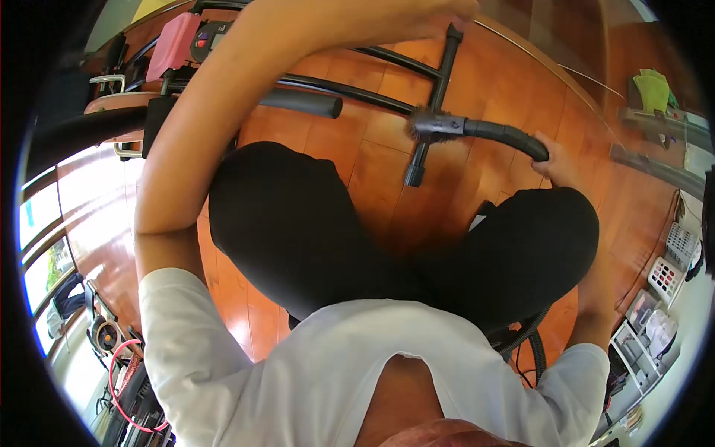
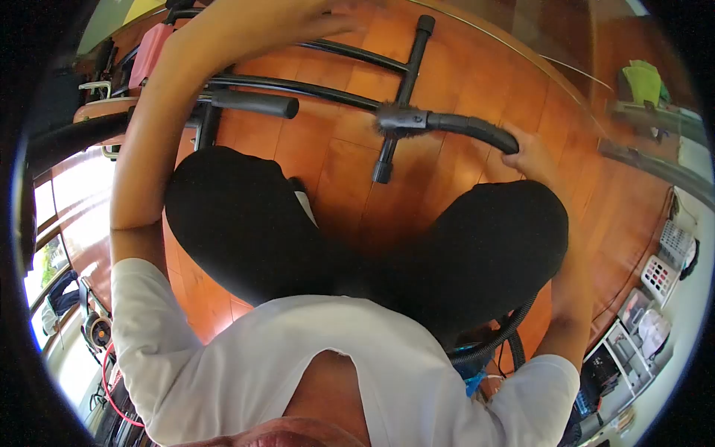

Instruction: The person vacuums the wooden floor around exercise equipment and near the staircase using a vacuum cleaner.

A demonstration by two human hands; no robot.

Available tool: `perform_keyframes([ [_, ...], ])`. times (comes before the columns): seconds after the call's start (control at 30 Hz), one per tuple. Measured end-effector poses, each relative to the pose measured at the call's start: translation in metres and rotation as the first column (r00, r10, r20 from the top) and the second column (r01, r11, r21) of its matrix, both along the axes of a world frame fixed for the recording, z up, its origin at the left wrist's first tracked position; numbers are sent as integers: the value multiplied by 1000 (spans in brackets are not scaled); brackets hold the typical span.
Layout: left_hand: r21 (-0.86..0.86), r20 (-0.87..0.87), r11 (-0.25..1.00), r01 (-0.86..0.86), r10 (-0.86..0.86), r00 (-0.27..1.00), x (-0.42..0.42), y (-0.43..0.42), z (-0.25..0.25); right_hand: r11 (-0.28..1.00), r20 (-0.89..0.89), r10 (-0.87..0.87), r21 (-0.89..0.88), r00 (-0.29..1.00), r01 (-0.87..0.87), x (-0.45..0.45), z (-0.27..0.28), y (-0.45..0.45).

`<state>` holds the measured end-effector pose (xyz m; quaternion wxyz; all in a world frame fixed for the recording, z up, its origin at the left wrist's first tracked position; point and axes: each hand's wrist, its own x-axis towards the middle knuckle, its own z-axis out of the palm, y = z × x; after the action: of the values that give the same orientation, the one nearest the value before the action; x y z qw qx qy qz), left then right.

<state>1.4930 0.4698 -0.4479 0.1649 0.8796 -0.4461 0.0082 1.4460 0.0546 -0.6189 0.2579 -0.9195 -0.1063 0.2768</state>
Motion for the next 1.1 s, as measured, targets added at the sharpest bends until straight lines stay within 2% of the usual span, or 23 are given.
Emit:
perform_keyframes([
  [0.03, -12, -24, 999, 51, -52, 998, 4, -9, -3, 998, -38, -33, 59, 999, 35, 4, 0, -6],
  [0.07, -27, -48, 994, 102, -103, 993, 8, -18, -7, 974, -27, -194, 113, 981, 196, 5, 2, -12],
  [0.17, 80, -73, 963, 256, -250, 965, 28, -36, -36, 943, 53, -319, 113, 946, 312, 18, 18, -47],
  [0.27, 360, -146, 929, 92, -41, 988, 24, -47, -77, 938, -23, -211, -287, 977, 196, 0, 90, 15],
  [0.37, 482, -226, 874, 57, 61, 972, 20, -37, -126, 991, 79, 93, -101, 993, -85, -47, 14, 8],
  [0.47, 423, -247, 903, 74, 36, 968, 19, -20, -137, 988, 37, 139, -70, 990, -136, -52, -16, 6],
  [0.57, 585, 38, 780, 221, -299, 953, 24, -17, -135, 998, -29, -2, -57, 1000, 1, -36, -6, 18],
  [0.67, 516, -56, 849, 109, -93, 994, 23, -18, -126, 996, 7, 76, -53, 997, -76, -45, -7, 15],
  [0.77, 483, -73, 865, 135, -113, 991, 23, -12, -119, 984, 42, 166, -74, 985, -163, -55, -10, 8],
  [0.87, 497, -77, 858, 133, -109, 991, 23, -10, -116, 979, 27, 182, -100, 983, -178, -51, -10, 15],
  [0.97, 342, -127, 932, 123, -83, 988, 24, -1, -123, 997, 14, 52, -63, 999, -51, -35, -14, -2],
  [1.07, 662, 36, 731, 165, -251, 967, 17, 0, -103, 984, 27, -177, 34, 984, 176, -35, -27, -57],
  [1.1, 611, -37, 774, 164, -179, 983, 17, 5, -104, 962, 20, -255, 110, 967, 252, -33, -22, -68],
])
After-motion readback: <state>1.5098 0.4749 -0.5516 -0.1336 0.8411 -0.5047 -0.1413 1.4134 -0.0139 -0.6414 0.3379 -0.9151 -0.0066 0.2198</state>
